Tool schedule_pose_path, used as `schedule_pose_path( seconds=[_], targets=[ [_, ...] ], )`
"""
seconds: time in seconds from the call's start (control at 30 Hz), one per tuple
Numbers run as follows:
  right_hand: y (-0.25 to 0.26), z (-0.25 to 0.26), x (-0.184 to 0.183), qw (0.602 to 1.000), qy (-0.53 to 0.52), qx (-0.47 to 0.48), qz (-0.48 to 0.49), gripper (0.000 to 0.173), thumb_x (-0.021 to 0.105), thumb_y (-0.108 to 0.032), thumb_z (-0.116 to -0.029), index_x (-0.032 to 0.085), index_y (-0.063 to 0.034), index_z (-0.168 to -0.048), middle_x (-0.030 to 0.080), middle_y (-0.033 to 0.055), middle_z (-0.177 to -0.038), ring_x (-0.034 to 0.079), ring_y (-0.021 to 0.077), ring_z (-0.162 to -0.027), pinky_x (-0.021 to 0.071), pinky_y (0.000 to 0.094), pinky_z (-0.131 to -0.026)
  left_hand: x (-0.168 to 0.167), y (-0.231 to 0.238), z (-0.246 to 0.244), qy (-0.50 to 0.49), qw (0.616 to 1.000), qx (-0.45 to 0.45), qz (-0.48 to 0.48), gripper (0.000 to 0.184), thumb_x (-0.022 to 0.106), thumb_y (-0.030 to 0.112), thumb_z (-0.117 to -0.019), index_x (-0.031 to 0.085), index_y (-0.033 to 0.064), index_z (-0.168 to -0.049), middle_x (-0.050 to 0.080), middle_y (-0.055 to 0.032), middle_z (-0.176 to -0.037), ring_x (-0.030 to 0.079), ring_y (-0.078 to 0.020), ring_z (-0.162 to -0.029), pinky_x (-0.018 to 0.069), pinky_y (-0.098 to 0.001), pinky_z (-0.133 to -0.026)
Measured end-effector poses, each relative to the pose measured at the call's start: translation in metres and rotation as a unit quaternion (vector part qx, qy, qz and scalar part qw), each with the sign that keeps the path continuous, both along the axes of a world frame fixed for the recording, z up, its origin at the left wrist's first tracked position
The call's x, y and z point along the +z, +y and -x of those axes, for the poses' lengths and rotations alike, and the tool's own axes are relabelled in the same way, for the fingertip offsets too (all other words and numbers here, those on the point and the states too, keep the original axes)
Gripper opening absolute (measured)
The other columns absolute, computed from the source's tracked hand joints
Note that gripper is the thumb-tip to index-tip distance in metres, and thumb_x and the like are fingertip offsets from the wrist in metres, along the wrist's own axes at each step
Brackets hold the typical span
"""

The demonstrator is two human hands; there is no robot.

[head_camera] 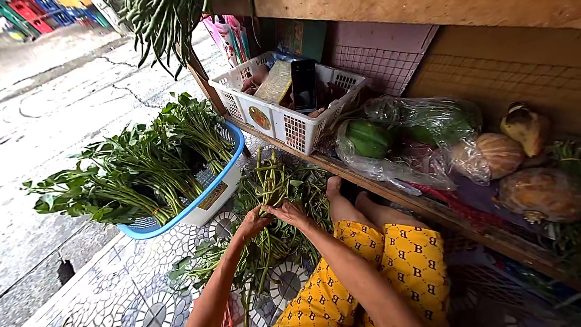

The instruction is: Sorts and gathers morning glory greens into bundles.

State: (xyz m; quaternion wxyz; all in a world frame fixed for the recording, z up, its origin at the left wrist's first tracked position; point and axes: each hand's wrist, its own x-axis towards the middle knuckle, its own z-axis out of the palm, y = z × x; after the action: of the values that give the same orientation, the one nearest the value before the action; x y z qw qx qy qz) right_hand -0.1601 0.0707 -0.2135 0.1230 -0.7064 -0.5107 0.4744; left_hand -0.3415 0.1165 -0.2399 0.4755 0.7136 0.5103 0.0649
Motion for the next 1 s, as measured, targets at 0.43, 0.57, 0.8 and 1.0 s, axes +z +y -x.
schedule_pose_path(
  seconds=[0.43,0.57,0.8,1.0],
  targets=[
    [-0.006,0.007,0.0,0.998,0.013,-0.047,-0.03,0.082,0.049,-0.074,-0.0961,0.067,0.0035,-0.116,0.068,0.023,-0.119,0.065,0.0361,-0.117,0.0492,0.0568,-0.098,-0.006,0.001,-0.008,0.121,0.987,0.025,-0.102,0.052,0.068,0.035,-0.0967,0.058,0.0078,-0.14,0.07,-0.0232,-0.115,0.066,-0.0402,-0.111,0.0473,-0.0625,-0.096],
    [-0.007,0.007,0.0,0.998,0.023,-0.061,-0.022,0.079,0.05,-0.073,-0.0961,0.068,0.0026,-0.112,0.068,0.0221,-0.116,0.065,0.0354,-0.114,0.0495,0.0569,-0.096,-0.002,-0.004,-0.014,0.154,0.98,0.04,-0.117,0.051,0.064,0.033,-0.0988,0.056,0.01,-0.144,0.07,-0.0244,-0.114,0.066,-0.0431,-0.11,0.0475,-0.0637,-0.095],
    [-0.006,0.005,-0.003,0.999,0.041,-0.001,-0.028,0.075,0.042,-0.064,-0.104,0.056,0.0021,-0.138,0.062,0.0258,-0.133,0.059,0.0386,-0.129,0.0439,0.0585,-0.107,-0.011,0.003,-0.004,0.087,0.991,0.04,-0.088,0.049,0.068,0.032,-0.0954,0.06,0.006,-0.136,0.07,-0.0219,-0.111,0.067,-0.0373,-0.103,0.0491,-0.0611,-0.092],
    [0.0,0.007,-0.014,0.997,0.054,-0.008,-0.045,0.064,0.047,-0.055,-0.1058,0.063,0.0028,-0.126,0.065,0.025,-0.125,0.062,0.0366,-0.121,0.0456,0.0568,-0.103,-0.009,0.003,-0.003,0.125,0.987,0.037,-0.092,0.051,0.067,0.033,-0.0974,0.057,0.007,-0.14,0.07,-0.0235,-0.115,0.067,-0.0401,-0.108,0.048,-0.0615,-0.096]
  ],
)
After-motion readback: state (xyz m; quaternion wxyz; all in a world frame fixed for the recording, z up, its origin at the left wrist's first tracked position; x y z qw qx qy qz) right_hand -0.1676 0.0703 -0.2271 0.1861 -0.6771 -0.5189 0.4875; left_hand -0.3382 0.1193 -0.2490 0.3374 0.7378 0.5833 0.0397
